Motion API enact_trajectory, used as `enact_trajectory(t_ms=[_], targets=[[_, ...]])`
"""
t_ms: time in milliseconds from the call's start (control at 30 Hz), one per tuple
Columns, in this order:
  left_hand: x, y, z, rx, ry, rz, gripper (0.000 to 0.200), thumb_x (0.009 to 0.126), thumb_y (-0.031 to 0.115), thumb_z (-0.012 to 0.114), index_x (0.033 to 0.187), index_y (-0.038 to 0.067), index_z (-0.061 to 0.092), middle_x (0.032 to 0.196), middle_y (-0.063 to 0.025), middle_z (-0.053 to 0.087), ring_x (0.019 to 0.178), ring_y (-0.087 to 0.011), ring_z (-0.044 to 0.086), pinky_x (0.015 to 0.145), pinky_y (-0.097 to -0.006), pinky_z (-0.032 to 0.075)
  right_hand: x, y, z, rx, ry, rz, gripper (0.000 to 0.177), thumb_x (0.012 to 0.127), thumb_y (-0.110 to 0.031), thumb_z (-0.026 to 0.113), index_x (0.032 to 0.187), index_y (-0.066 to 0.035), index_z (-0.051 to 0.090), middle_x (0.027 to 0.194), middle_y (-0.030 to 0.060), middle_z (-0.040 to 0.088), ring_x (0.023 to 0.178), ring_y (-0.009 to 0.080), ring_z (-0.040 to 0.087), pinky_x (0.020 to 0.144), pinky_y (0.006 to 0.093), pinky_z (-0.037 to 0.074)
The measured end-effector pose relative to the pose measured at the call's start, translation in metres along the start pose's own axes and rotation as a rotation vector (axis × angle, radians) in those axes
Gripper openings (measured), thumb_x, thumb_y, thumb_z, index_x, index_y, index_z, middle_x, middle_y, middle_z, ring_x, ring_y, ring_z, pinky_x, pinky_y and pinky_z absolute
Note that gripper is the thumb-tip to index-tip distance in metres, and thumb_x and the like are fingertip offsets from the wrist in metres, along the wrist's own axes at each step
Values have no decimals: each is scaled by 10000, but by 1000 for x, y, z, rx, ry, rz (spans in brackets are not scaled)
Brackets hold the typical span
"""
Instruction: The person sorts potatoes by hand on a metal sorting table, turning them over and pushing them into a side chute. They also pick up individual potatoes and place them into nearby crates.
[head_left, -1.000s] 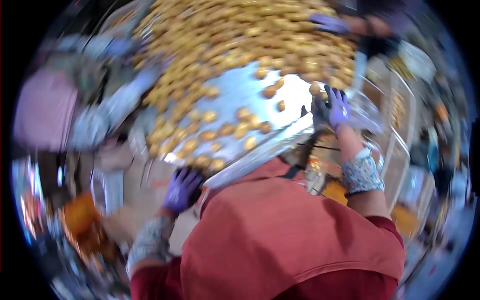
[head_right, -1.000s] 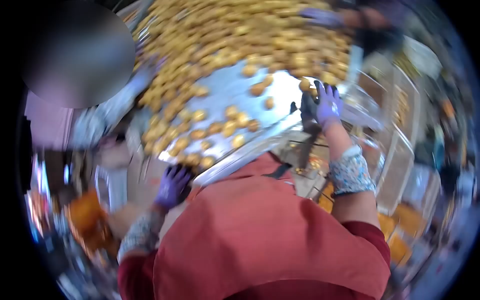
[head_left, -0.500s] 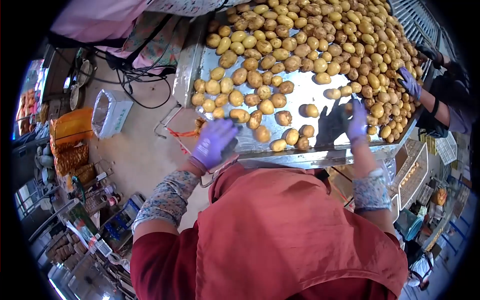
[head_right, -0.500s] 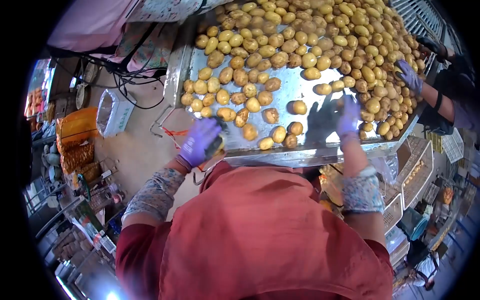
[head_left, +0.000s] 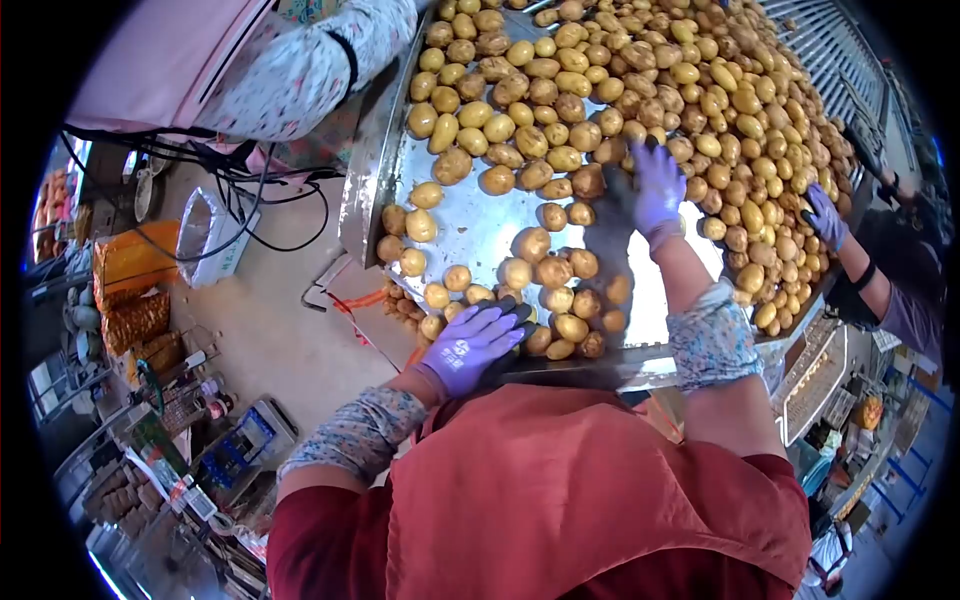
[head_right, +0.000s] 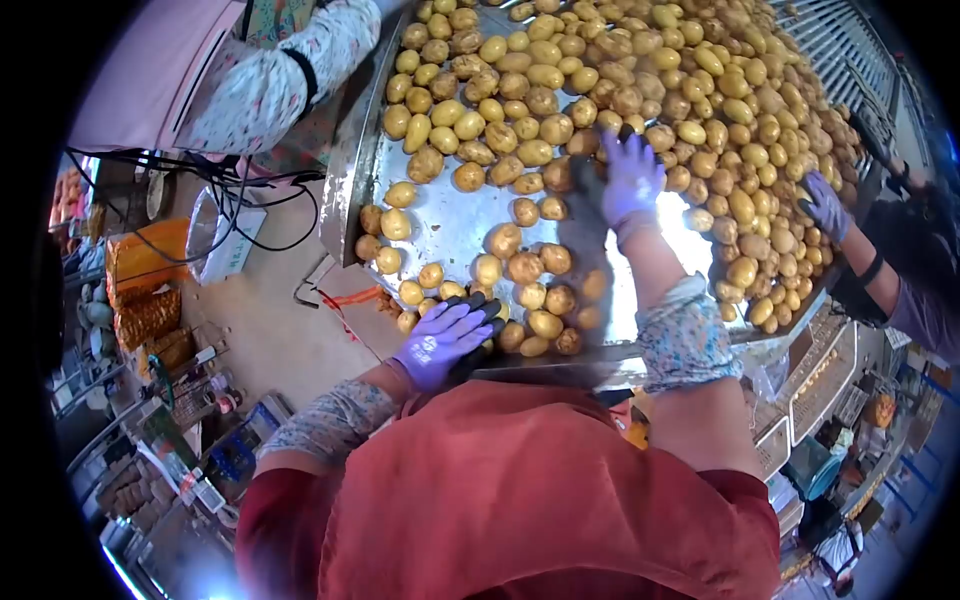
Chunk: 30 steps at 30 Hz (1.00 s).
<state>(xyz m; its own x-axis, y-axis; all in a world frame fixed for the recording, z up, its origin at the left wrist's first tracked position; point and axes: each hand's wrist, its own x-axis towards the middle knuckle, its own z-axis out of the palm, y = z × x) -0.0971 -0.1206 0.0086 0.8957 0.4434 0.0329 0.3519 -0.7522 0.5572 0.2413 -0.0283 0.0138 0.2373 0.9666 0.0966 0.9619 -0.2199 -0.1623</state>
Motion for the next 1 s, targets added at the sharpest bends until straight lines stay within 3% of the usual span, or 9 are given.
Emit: enact_trajectory(t_ms=[167,300,467,567,633,733,900,967,1000], targets=[[70,-60,-38,196,485,-291,485,888,264,611,1283,-7,531,1306,-244,543,1228,-435,488,1025,-528,367,-70,-59,17,26,-421,-273,607,874,-247,545,1456,-139,410,1512,253,334,1406,450,295,1167,524,207],[88,-53,-24,350,-5,-343,540,906,334,568,1377,86,477,1441,-134,460,1327,-367,406,1107,-562,268,-103,-14,-10,221,-440,-481,590,816,-285,646,1362,-109,507,1438,243,420,1361,441,358,1136,513,277],[17,-69,-42,213,-57,-204,551,811,261,673,1317,96,531,1278,-152,552,1199,-372,498,1026,-553,361,-133,57,-38,139,-428,-346,712,738,-418,766,1304,-56,533,1354,294,435,1290,477,403,1067,545,344],[-3,-94,-62,65,613,-324,478,768,33,659,1229,14,533,1178,-225,567,1050,-420,558,904,-481,457,-169,11,-22,210,-572,-232,798,730,-497,758,1345,-51,511,1438,356,344,1324,545,337,1115,556,298],[6,-69,-86,90,568,-446,453,776,35,651,1215,13,540,1156,-205,574,1065,-402,556,876,-455,478,-174,-11,-9,329,-644,-437,706,772,-373,740,1360,-60,505,1442,329,375,1312,527,374,1118,525,314],[-4,-20,-25,254,-74,-141,306,818,197,612,1122,168,617,1211,-74,565,1155,-287,507,1019,-529,360,-163,-34,-12,386,-587,-790,448,853,-75,607,1294,-38,540,1323,262,510,1203,447,512,1028,495,423],[-83,-13,-14,64,77,-176,373,830,184,651,1202,186,624,1302,-55,556,1255,-263,479,1061,-531,338,-120,-47,-37,630,-328,-243,381,848,-78,609,1220,-13,557,1233,270,550,1081,456,566,930,493,479],[-93,-21,-18,137,243,-312,439,793,222,711,1211,136,610,1258,-107,562,1213,-352,495,1060,-525,339,-168,-32,19,481,-345,-556,409,875,-134,586,1265,-20,542,1269,270,537,1154,445,538,1008,487,431],[-73,-21,-35,163,268,-373,463,780,244,724,1209,113,607,1255,-116,561,1220,-356,486,1052,-532,341,-167,-45,13,558,-661,-538,451,908,-201,558,1325,-38,514,1339,261,506,1250,434,488,1094,481,363]])
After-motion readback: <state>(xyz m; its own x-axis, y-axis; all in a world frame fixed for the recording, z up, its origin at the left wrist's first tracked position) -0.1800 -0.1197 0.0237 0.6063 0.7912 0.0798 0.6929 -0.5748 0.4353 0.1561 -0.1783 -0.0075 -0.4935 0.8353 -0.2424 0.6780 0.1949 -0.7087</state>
